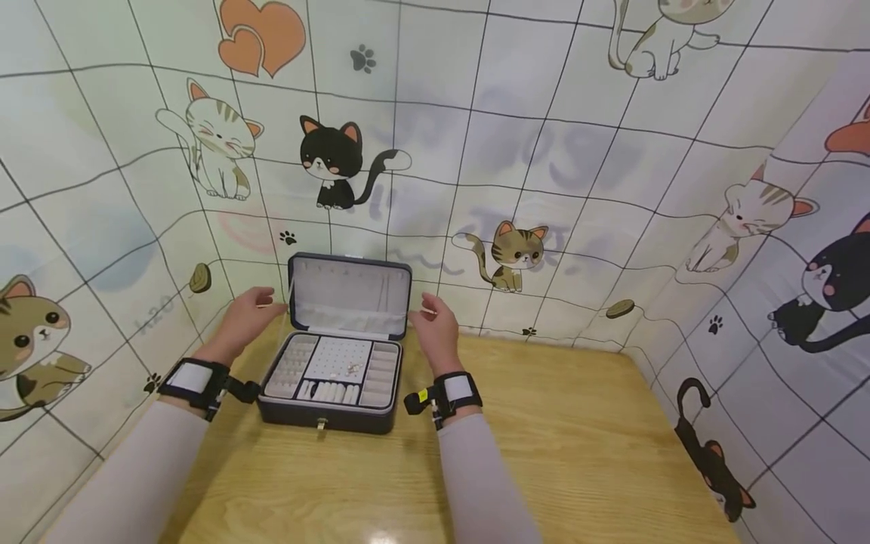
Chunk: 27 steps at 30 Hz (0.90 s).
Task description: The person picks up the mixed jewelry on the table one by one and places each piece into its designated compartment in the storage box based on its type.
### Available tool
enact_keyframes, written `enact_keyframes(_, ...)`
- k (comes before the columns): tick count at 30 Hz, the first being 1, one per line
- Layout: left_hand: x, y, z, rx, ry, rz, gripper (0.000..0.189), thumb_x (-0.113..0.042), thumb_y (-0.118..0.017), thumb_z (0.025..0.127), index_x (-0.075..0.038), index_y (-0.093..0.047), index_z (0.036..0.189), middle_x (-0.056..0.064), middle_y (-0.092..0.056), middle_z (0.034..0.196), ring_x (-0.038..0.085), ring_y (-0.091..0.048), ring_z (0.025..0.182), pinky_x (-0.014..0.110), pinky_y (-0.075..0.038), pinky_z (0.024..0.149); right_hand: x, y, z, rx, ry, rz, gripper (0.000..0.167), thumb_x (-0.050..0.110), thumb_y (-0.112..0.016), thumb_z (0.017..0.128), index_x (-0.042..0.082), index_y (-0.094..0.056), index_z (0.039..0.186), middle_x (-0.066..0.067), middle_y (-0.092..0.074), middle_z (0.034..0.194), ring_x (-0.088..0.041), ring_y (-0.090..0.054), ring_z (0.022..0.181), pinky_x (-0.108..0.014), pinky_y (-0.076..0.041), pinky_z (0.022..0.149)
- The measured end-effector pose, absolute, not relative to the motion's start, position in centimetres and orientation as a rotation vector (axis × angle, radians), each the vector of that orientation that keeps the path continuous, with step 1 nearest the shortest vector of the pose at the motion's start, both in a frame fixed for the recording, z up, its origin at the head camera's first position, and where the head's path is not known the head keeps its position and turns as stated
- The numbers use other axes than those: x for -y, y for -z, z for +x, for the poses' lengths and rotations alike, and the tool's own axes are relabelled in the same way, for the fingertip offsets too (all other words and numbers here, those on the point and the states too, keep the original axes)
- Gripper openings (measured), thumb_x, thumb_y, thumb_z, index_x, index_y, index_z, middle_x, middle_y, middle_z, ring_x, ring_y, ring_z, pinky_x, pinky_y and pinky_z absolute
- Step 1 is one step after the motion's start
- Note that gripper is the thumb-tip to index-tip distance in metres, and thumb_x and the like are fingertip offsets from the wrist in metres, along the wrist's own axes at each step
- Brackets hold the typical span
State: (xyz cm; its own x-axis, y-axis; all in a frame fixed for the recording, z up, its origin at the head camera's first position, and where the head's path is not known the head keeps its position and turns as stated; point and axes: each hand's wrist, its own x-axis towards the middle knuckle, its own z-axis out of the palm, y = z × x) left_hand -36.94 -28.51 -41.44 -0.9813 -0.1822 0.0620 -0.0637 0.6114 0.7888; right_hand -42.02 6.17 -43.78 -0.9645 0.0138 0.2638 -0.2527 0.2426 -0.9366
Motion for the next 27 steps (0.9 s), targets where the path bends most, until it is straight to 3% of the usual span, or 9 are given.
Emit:
enact_keyframes(7,28.4,39.9,-39.1,2.718,1.442,0.255,0.094,-0.058,-0.047,0.106,0.005,-0.014,0.166,0.031,-0.024,0.172,0.051,-0.03,0.157,0.065,-0.03,0.125,-5.1,42.2,-43.3,2.405,-1.884,0.301,0.076,0.028,-0.067,0.101,0.011,-0.032,0.167,-0.02,-0.037,0.17,-0.039,-0.04,0.155,-0.056,-0.038,0.124)
enact_keyframes(13,27.5,39.5,-40.8,2.643,1.58,0.177,0.092,-0.067,-0.034,0.107,0.001,-0.018,0.168,0.025,-0.023,0.175,0.047,-0.025,0.161,0.064,-0.024,0.128,-4.4,41.3,-43.7,2.403,-1.934,0.325,0.083,0.027,-0.066,0.101,0.012,-0.022,0.17,-0.017,-0.027,0.175,-0.038,-0.03,0.161,-0.054,-0.031,0.128)
enact_keyframes(18,27.0,39.2,-41.0,2.601,1.619,0.112,0.093,-0.07,-0.022,0.108,0.0,-0.017,0.168,0.027,-0.024,0.173,0.048,-0.029,0.158,0.062,-0.026,0.128,-4.1,41.2,-44.0,2.376,-1.956,0.378,0.08,0.023,-0.065,0.102,0.008,-0.023,0.168,-0.019,-0.03,0.173,-0.039,-0.035,0.159,-0.051,-0.033,0.128)
enact_keyframes(27,27.4,39.2,-39.9,2.614,1.559,0.12,0.092,-0.07,-0.019,0.108,0.0,-0.02,0.168,0.026,-0.027,0.173,0.047,-0.036,0.156,0.059,-0.029,0.128,-4.0,41.4,-42.8,2.43,-1.837,0.374,0.064,0.031,-0.066,0.103,0.008,-0.045,0.159,-0.019,-0.05,0.162,-0.038,-0.049,0.15,-0.052,-0.042,0.121)
